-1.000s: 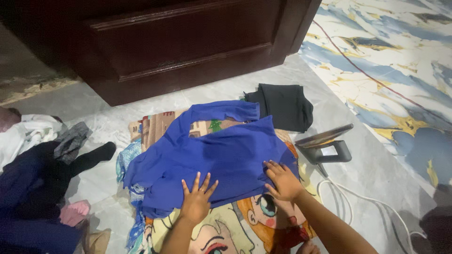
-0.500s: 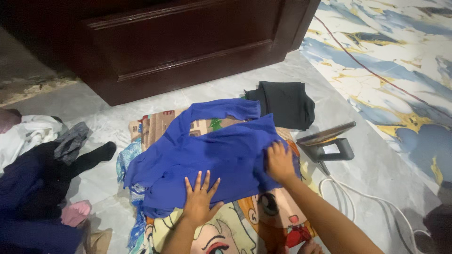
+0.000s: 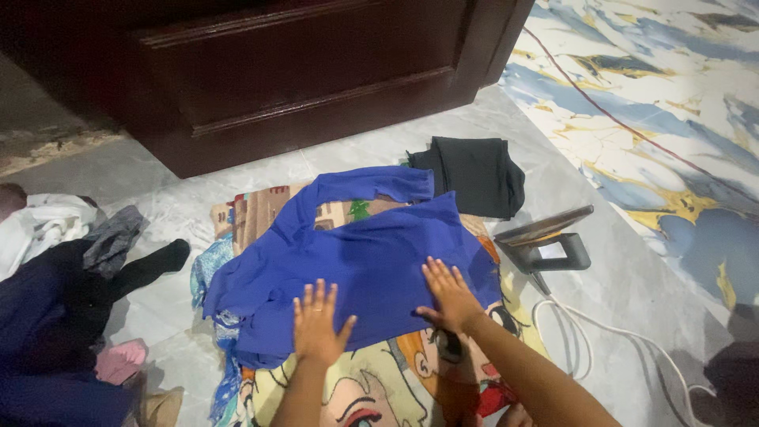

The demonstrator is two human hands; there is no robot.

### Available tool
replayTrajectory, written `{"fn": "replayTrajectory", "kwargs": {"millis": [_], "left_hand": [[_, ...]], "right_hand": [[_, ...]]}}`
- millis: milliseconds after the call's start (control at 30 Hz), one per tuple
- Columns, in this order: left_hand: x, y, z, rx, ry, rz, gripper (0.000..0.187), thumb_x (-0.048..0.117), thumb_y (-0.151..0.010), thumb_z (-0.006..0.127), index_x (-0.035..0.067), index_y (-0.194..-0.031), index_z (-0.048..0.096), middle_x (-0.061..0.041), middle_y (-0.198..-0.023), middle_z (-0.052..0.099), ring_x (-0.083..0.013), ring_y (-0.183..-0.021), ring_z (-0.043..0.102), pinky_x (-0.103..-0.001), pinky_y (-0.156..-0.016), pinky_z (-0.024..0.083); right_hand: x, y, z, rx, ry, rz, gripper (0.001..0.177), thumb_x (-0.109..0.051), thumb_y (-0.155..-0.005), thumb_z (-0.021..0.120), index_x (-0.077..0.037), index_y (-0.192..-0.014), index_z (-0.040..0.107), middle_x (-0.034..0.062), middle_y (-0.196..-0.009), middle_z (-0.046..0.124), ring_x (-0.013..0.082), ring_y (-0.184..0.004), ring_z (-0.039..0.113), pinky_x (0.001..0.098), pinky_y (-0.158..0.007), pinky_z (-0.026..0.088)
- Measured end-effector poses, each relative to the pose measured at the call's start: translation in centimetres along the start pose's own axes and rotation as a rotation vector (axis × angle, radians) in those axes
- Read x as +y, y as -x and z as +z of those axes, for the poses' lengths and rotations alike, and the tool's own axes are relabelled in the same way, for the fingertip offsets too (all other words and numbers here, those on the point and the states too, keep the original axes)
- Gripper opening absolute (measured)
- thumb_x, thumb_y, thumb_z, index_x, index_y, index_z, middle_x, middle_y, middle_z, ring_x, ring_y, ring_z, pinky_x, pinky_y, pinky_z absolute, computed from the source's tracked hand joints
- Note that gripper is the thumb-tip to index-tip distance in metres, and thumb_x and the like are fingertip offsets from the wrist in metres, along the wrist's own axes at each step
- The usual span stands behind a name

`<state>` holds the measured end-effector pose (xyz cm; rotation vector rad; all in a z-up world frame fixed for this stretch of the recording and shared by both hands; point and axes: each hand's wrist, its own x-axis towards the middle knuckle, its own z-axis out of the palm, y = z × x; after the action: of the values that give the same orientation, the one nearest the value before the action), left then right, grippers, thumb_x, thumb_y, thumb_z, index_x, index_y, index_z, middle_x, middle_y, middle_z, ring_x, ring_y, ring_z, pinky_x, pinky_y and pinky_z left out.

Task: The person irons a blue dress laid out on a patterned mat on the floor. They smooth the fabric with their hands and use an iron to press the dress, focusing on different sections.

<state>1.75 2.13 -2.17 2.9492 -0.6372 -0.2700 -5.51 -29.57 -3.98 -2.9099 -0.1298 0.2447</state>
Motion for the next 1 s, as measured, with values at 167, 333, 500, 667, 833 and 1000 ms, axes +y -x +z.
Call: {"fn": "replayTrajectory", "kwargs": {"millis": [167, 333, 500, 667, 833, 1000], "left_hand": [[-1.9, 0.8, -2.2, -0.087, -0.228, -0.279, 0.095, 0.076, -0.093, 0.033, 0.012, -0.162, 0.022, -0.009, -0.17, 0.013, -0.0298, -0.156, 0.006, -0.052, -0.124, -0.002], [0.1, -0.1, -1.9, -0.056, -0.313, -0.241, 0.091, 0.073, -0.098, 0.033, 0.009, -0.161, 0.021, -0.016, -0.168, 0.013, -0.0348, -0.155, 0.007, -0.055, -0.121, 0.0], [1.0, 0.1, 0.4, -0.017, -0.068, -0.169, 0.085, 0.069, -0.093, 0.038, 0.022, -0.16, 0.018, -0.01, -0.169, 0.01, -0.0295, -0.156, 0.007, -0.05, -0.124, 0.003], [1.1, 0.3, -0.3, -0.042, -0.134, -0.18, 0.087, 0.069, -0.095, 0.037, 0.015, -0.161, 0.017, -0.013, -0.169, 0.011, -0.0303, -0.155, 0.008, -0.051, -0.124, 0.003], [2.5, 1.0, -1.4, -0.024, -0.099, -0.099, 0.089, 0.064, -0.095, 0.044, 0.007, -0.158, 0.019, -0.017, -0.166, 0.013, -0.0312, -0.155, 0.01, -0.052, -0.124, 0.006], [3.4, 1.5, -1.2, 0.076, -0.015, -0.011, 0.09, 0.058, -0.093, 0.053, 0.006, -0.16, 0.024, -0.019, -0.169, 0.017, -0.0328, -0.153, 0.014, -0.054, -0.123, 0.008]], "right_hand": [[-0.5, 0.5, -1.2, -0.065, 0.07, 0.184, 0.111, -0.077, -0.09, 0.052, -0.002, -0.16, 0.008, 0.0186, -0.17, 0.004, 0.0329, -0.158, 0.0, 0.0535, -0.124, 0.006], [-3.4, -0.1, -3.2, -0.11, 0.085, 0.13, 0.123, -0.078, -0.084, 0.06, 0.001, -0.159, 0.003, 0.0202, -0.169, 0.0, 0.0342, -0.156, -0.002, 0.0542, -0.123, 0.003], [-2.2, 1.1, -1.6, -0.024, -0.056, -0.016, 0.111, -0.071, -0.086, 0.063, -0.007, -0.16, 0.013, 0.0137, -0.17, 0.01, 0.0316, -0.157, 0.005, 0.0552, -0.124, 0.006], [-0.1, 2.1, -0.5, 0.045, 0.005, 0.016, 0.11, -0.074, -0.086, 0.06, -0.003, -0.158, 0.016, 0.0164, -0.168, 0.011, 0.0327, -0.156, 0.007, 0.0551, -0.122, 0.008], [0.0, 2.2, -0.3, -0.015, 0.048, 0.066, 0.112, -0.078, -0.086, 0.053, -0.002, -0.158, 0.015, 0.0174, -0.168, 0.009, 0.0326, -0.156, 0.005, 0.0539, -0.123, 0.007], [-0.7, 1.9, -1.1, -0.046, 0.038, 0.098, 0.113, -0.077, -0.088, 0.054, -0.001, -0.159, 0.009, 0.0193, -0.168, 0.005, 0.0337, -0.156, 0.001, 0.0536, -0.123, 0.005]]}}
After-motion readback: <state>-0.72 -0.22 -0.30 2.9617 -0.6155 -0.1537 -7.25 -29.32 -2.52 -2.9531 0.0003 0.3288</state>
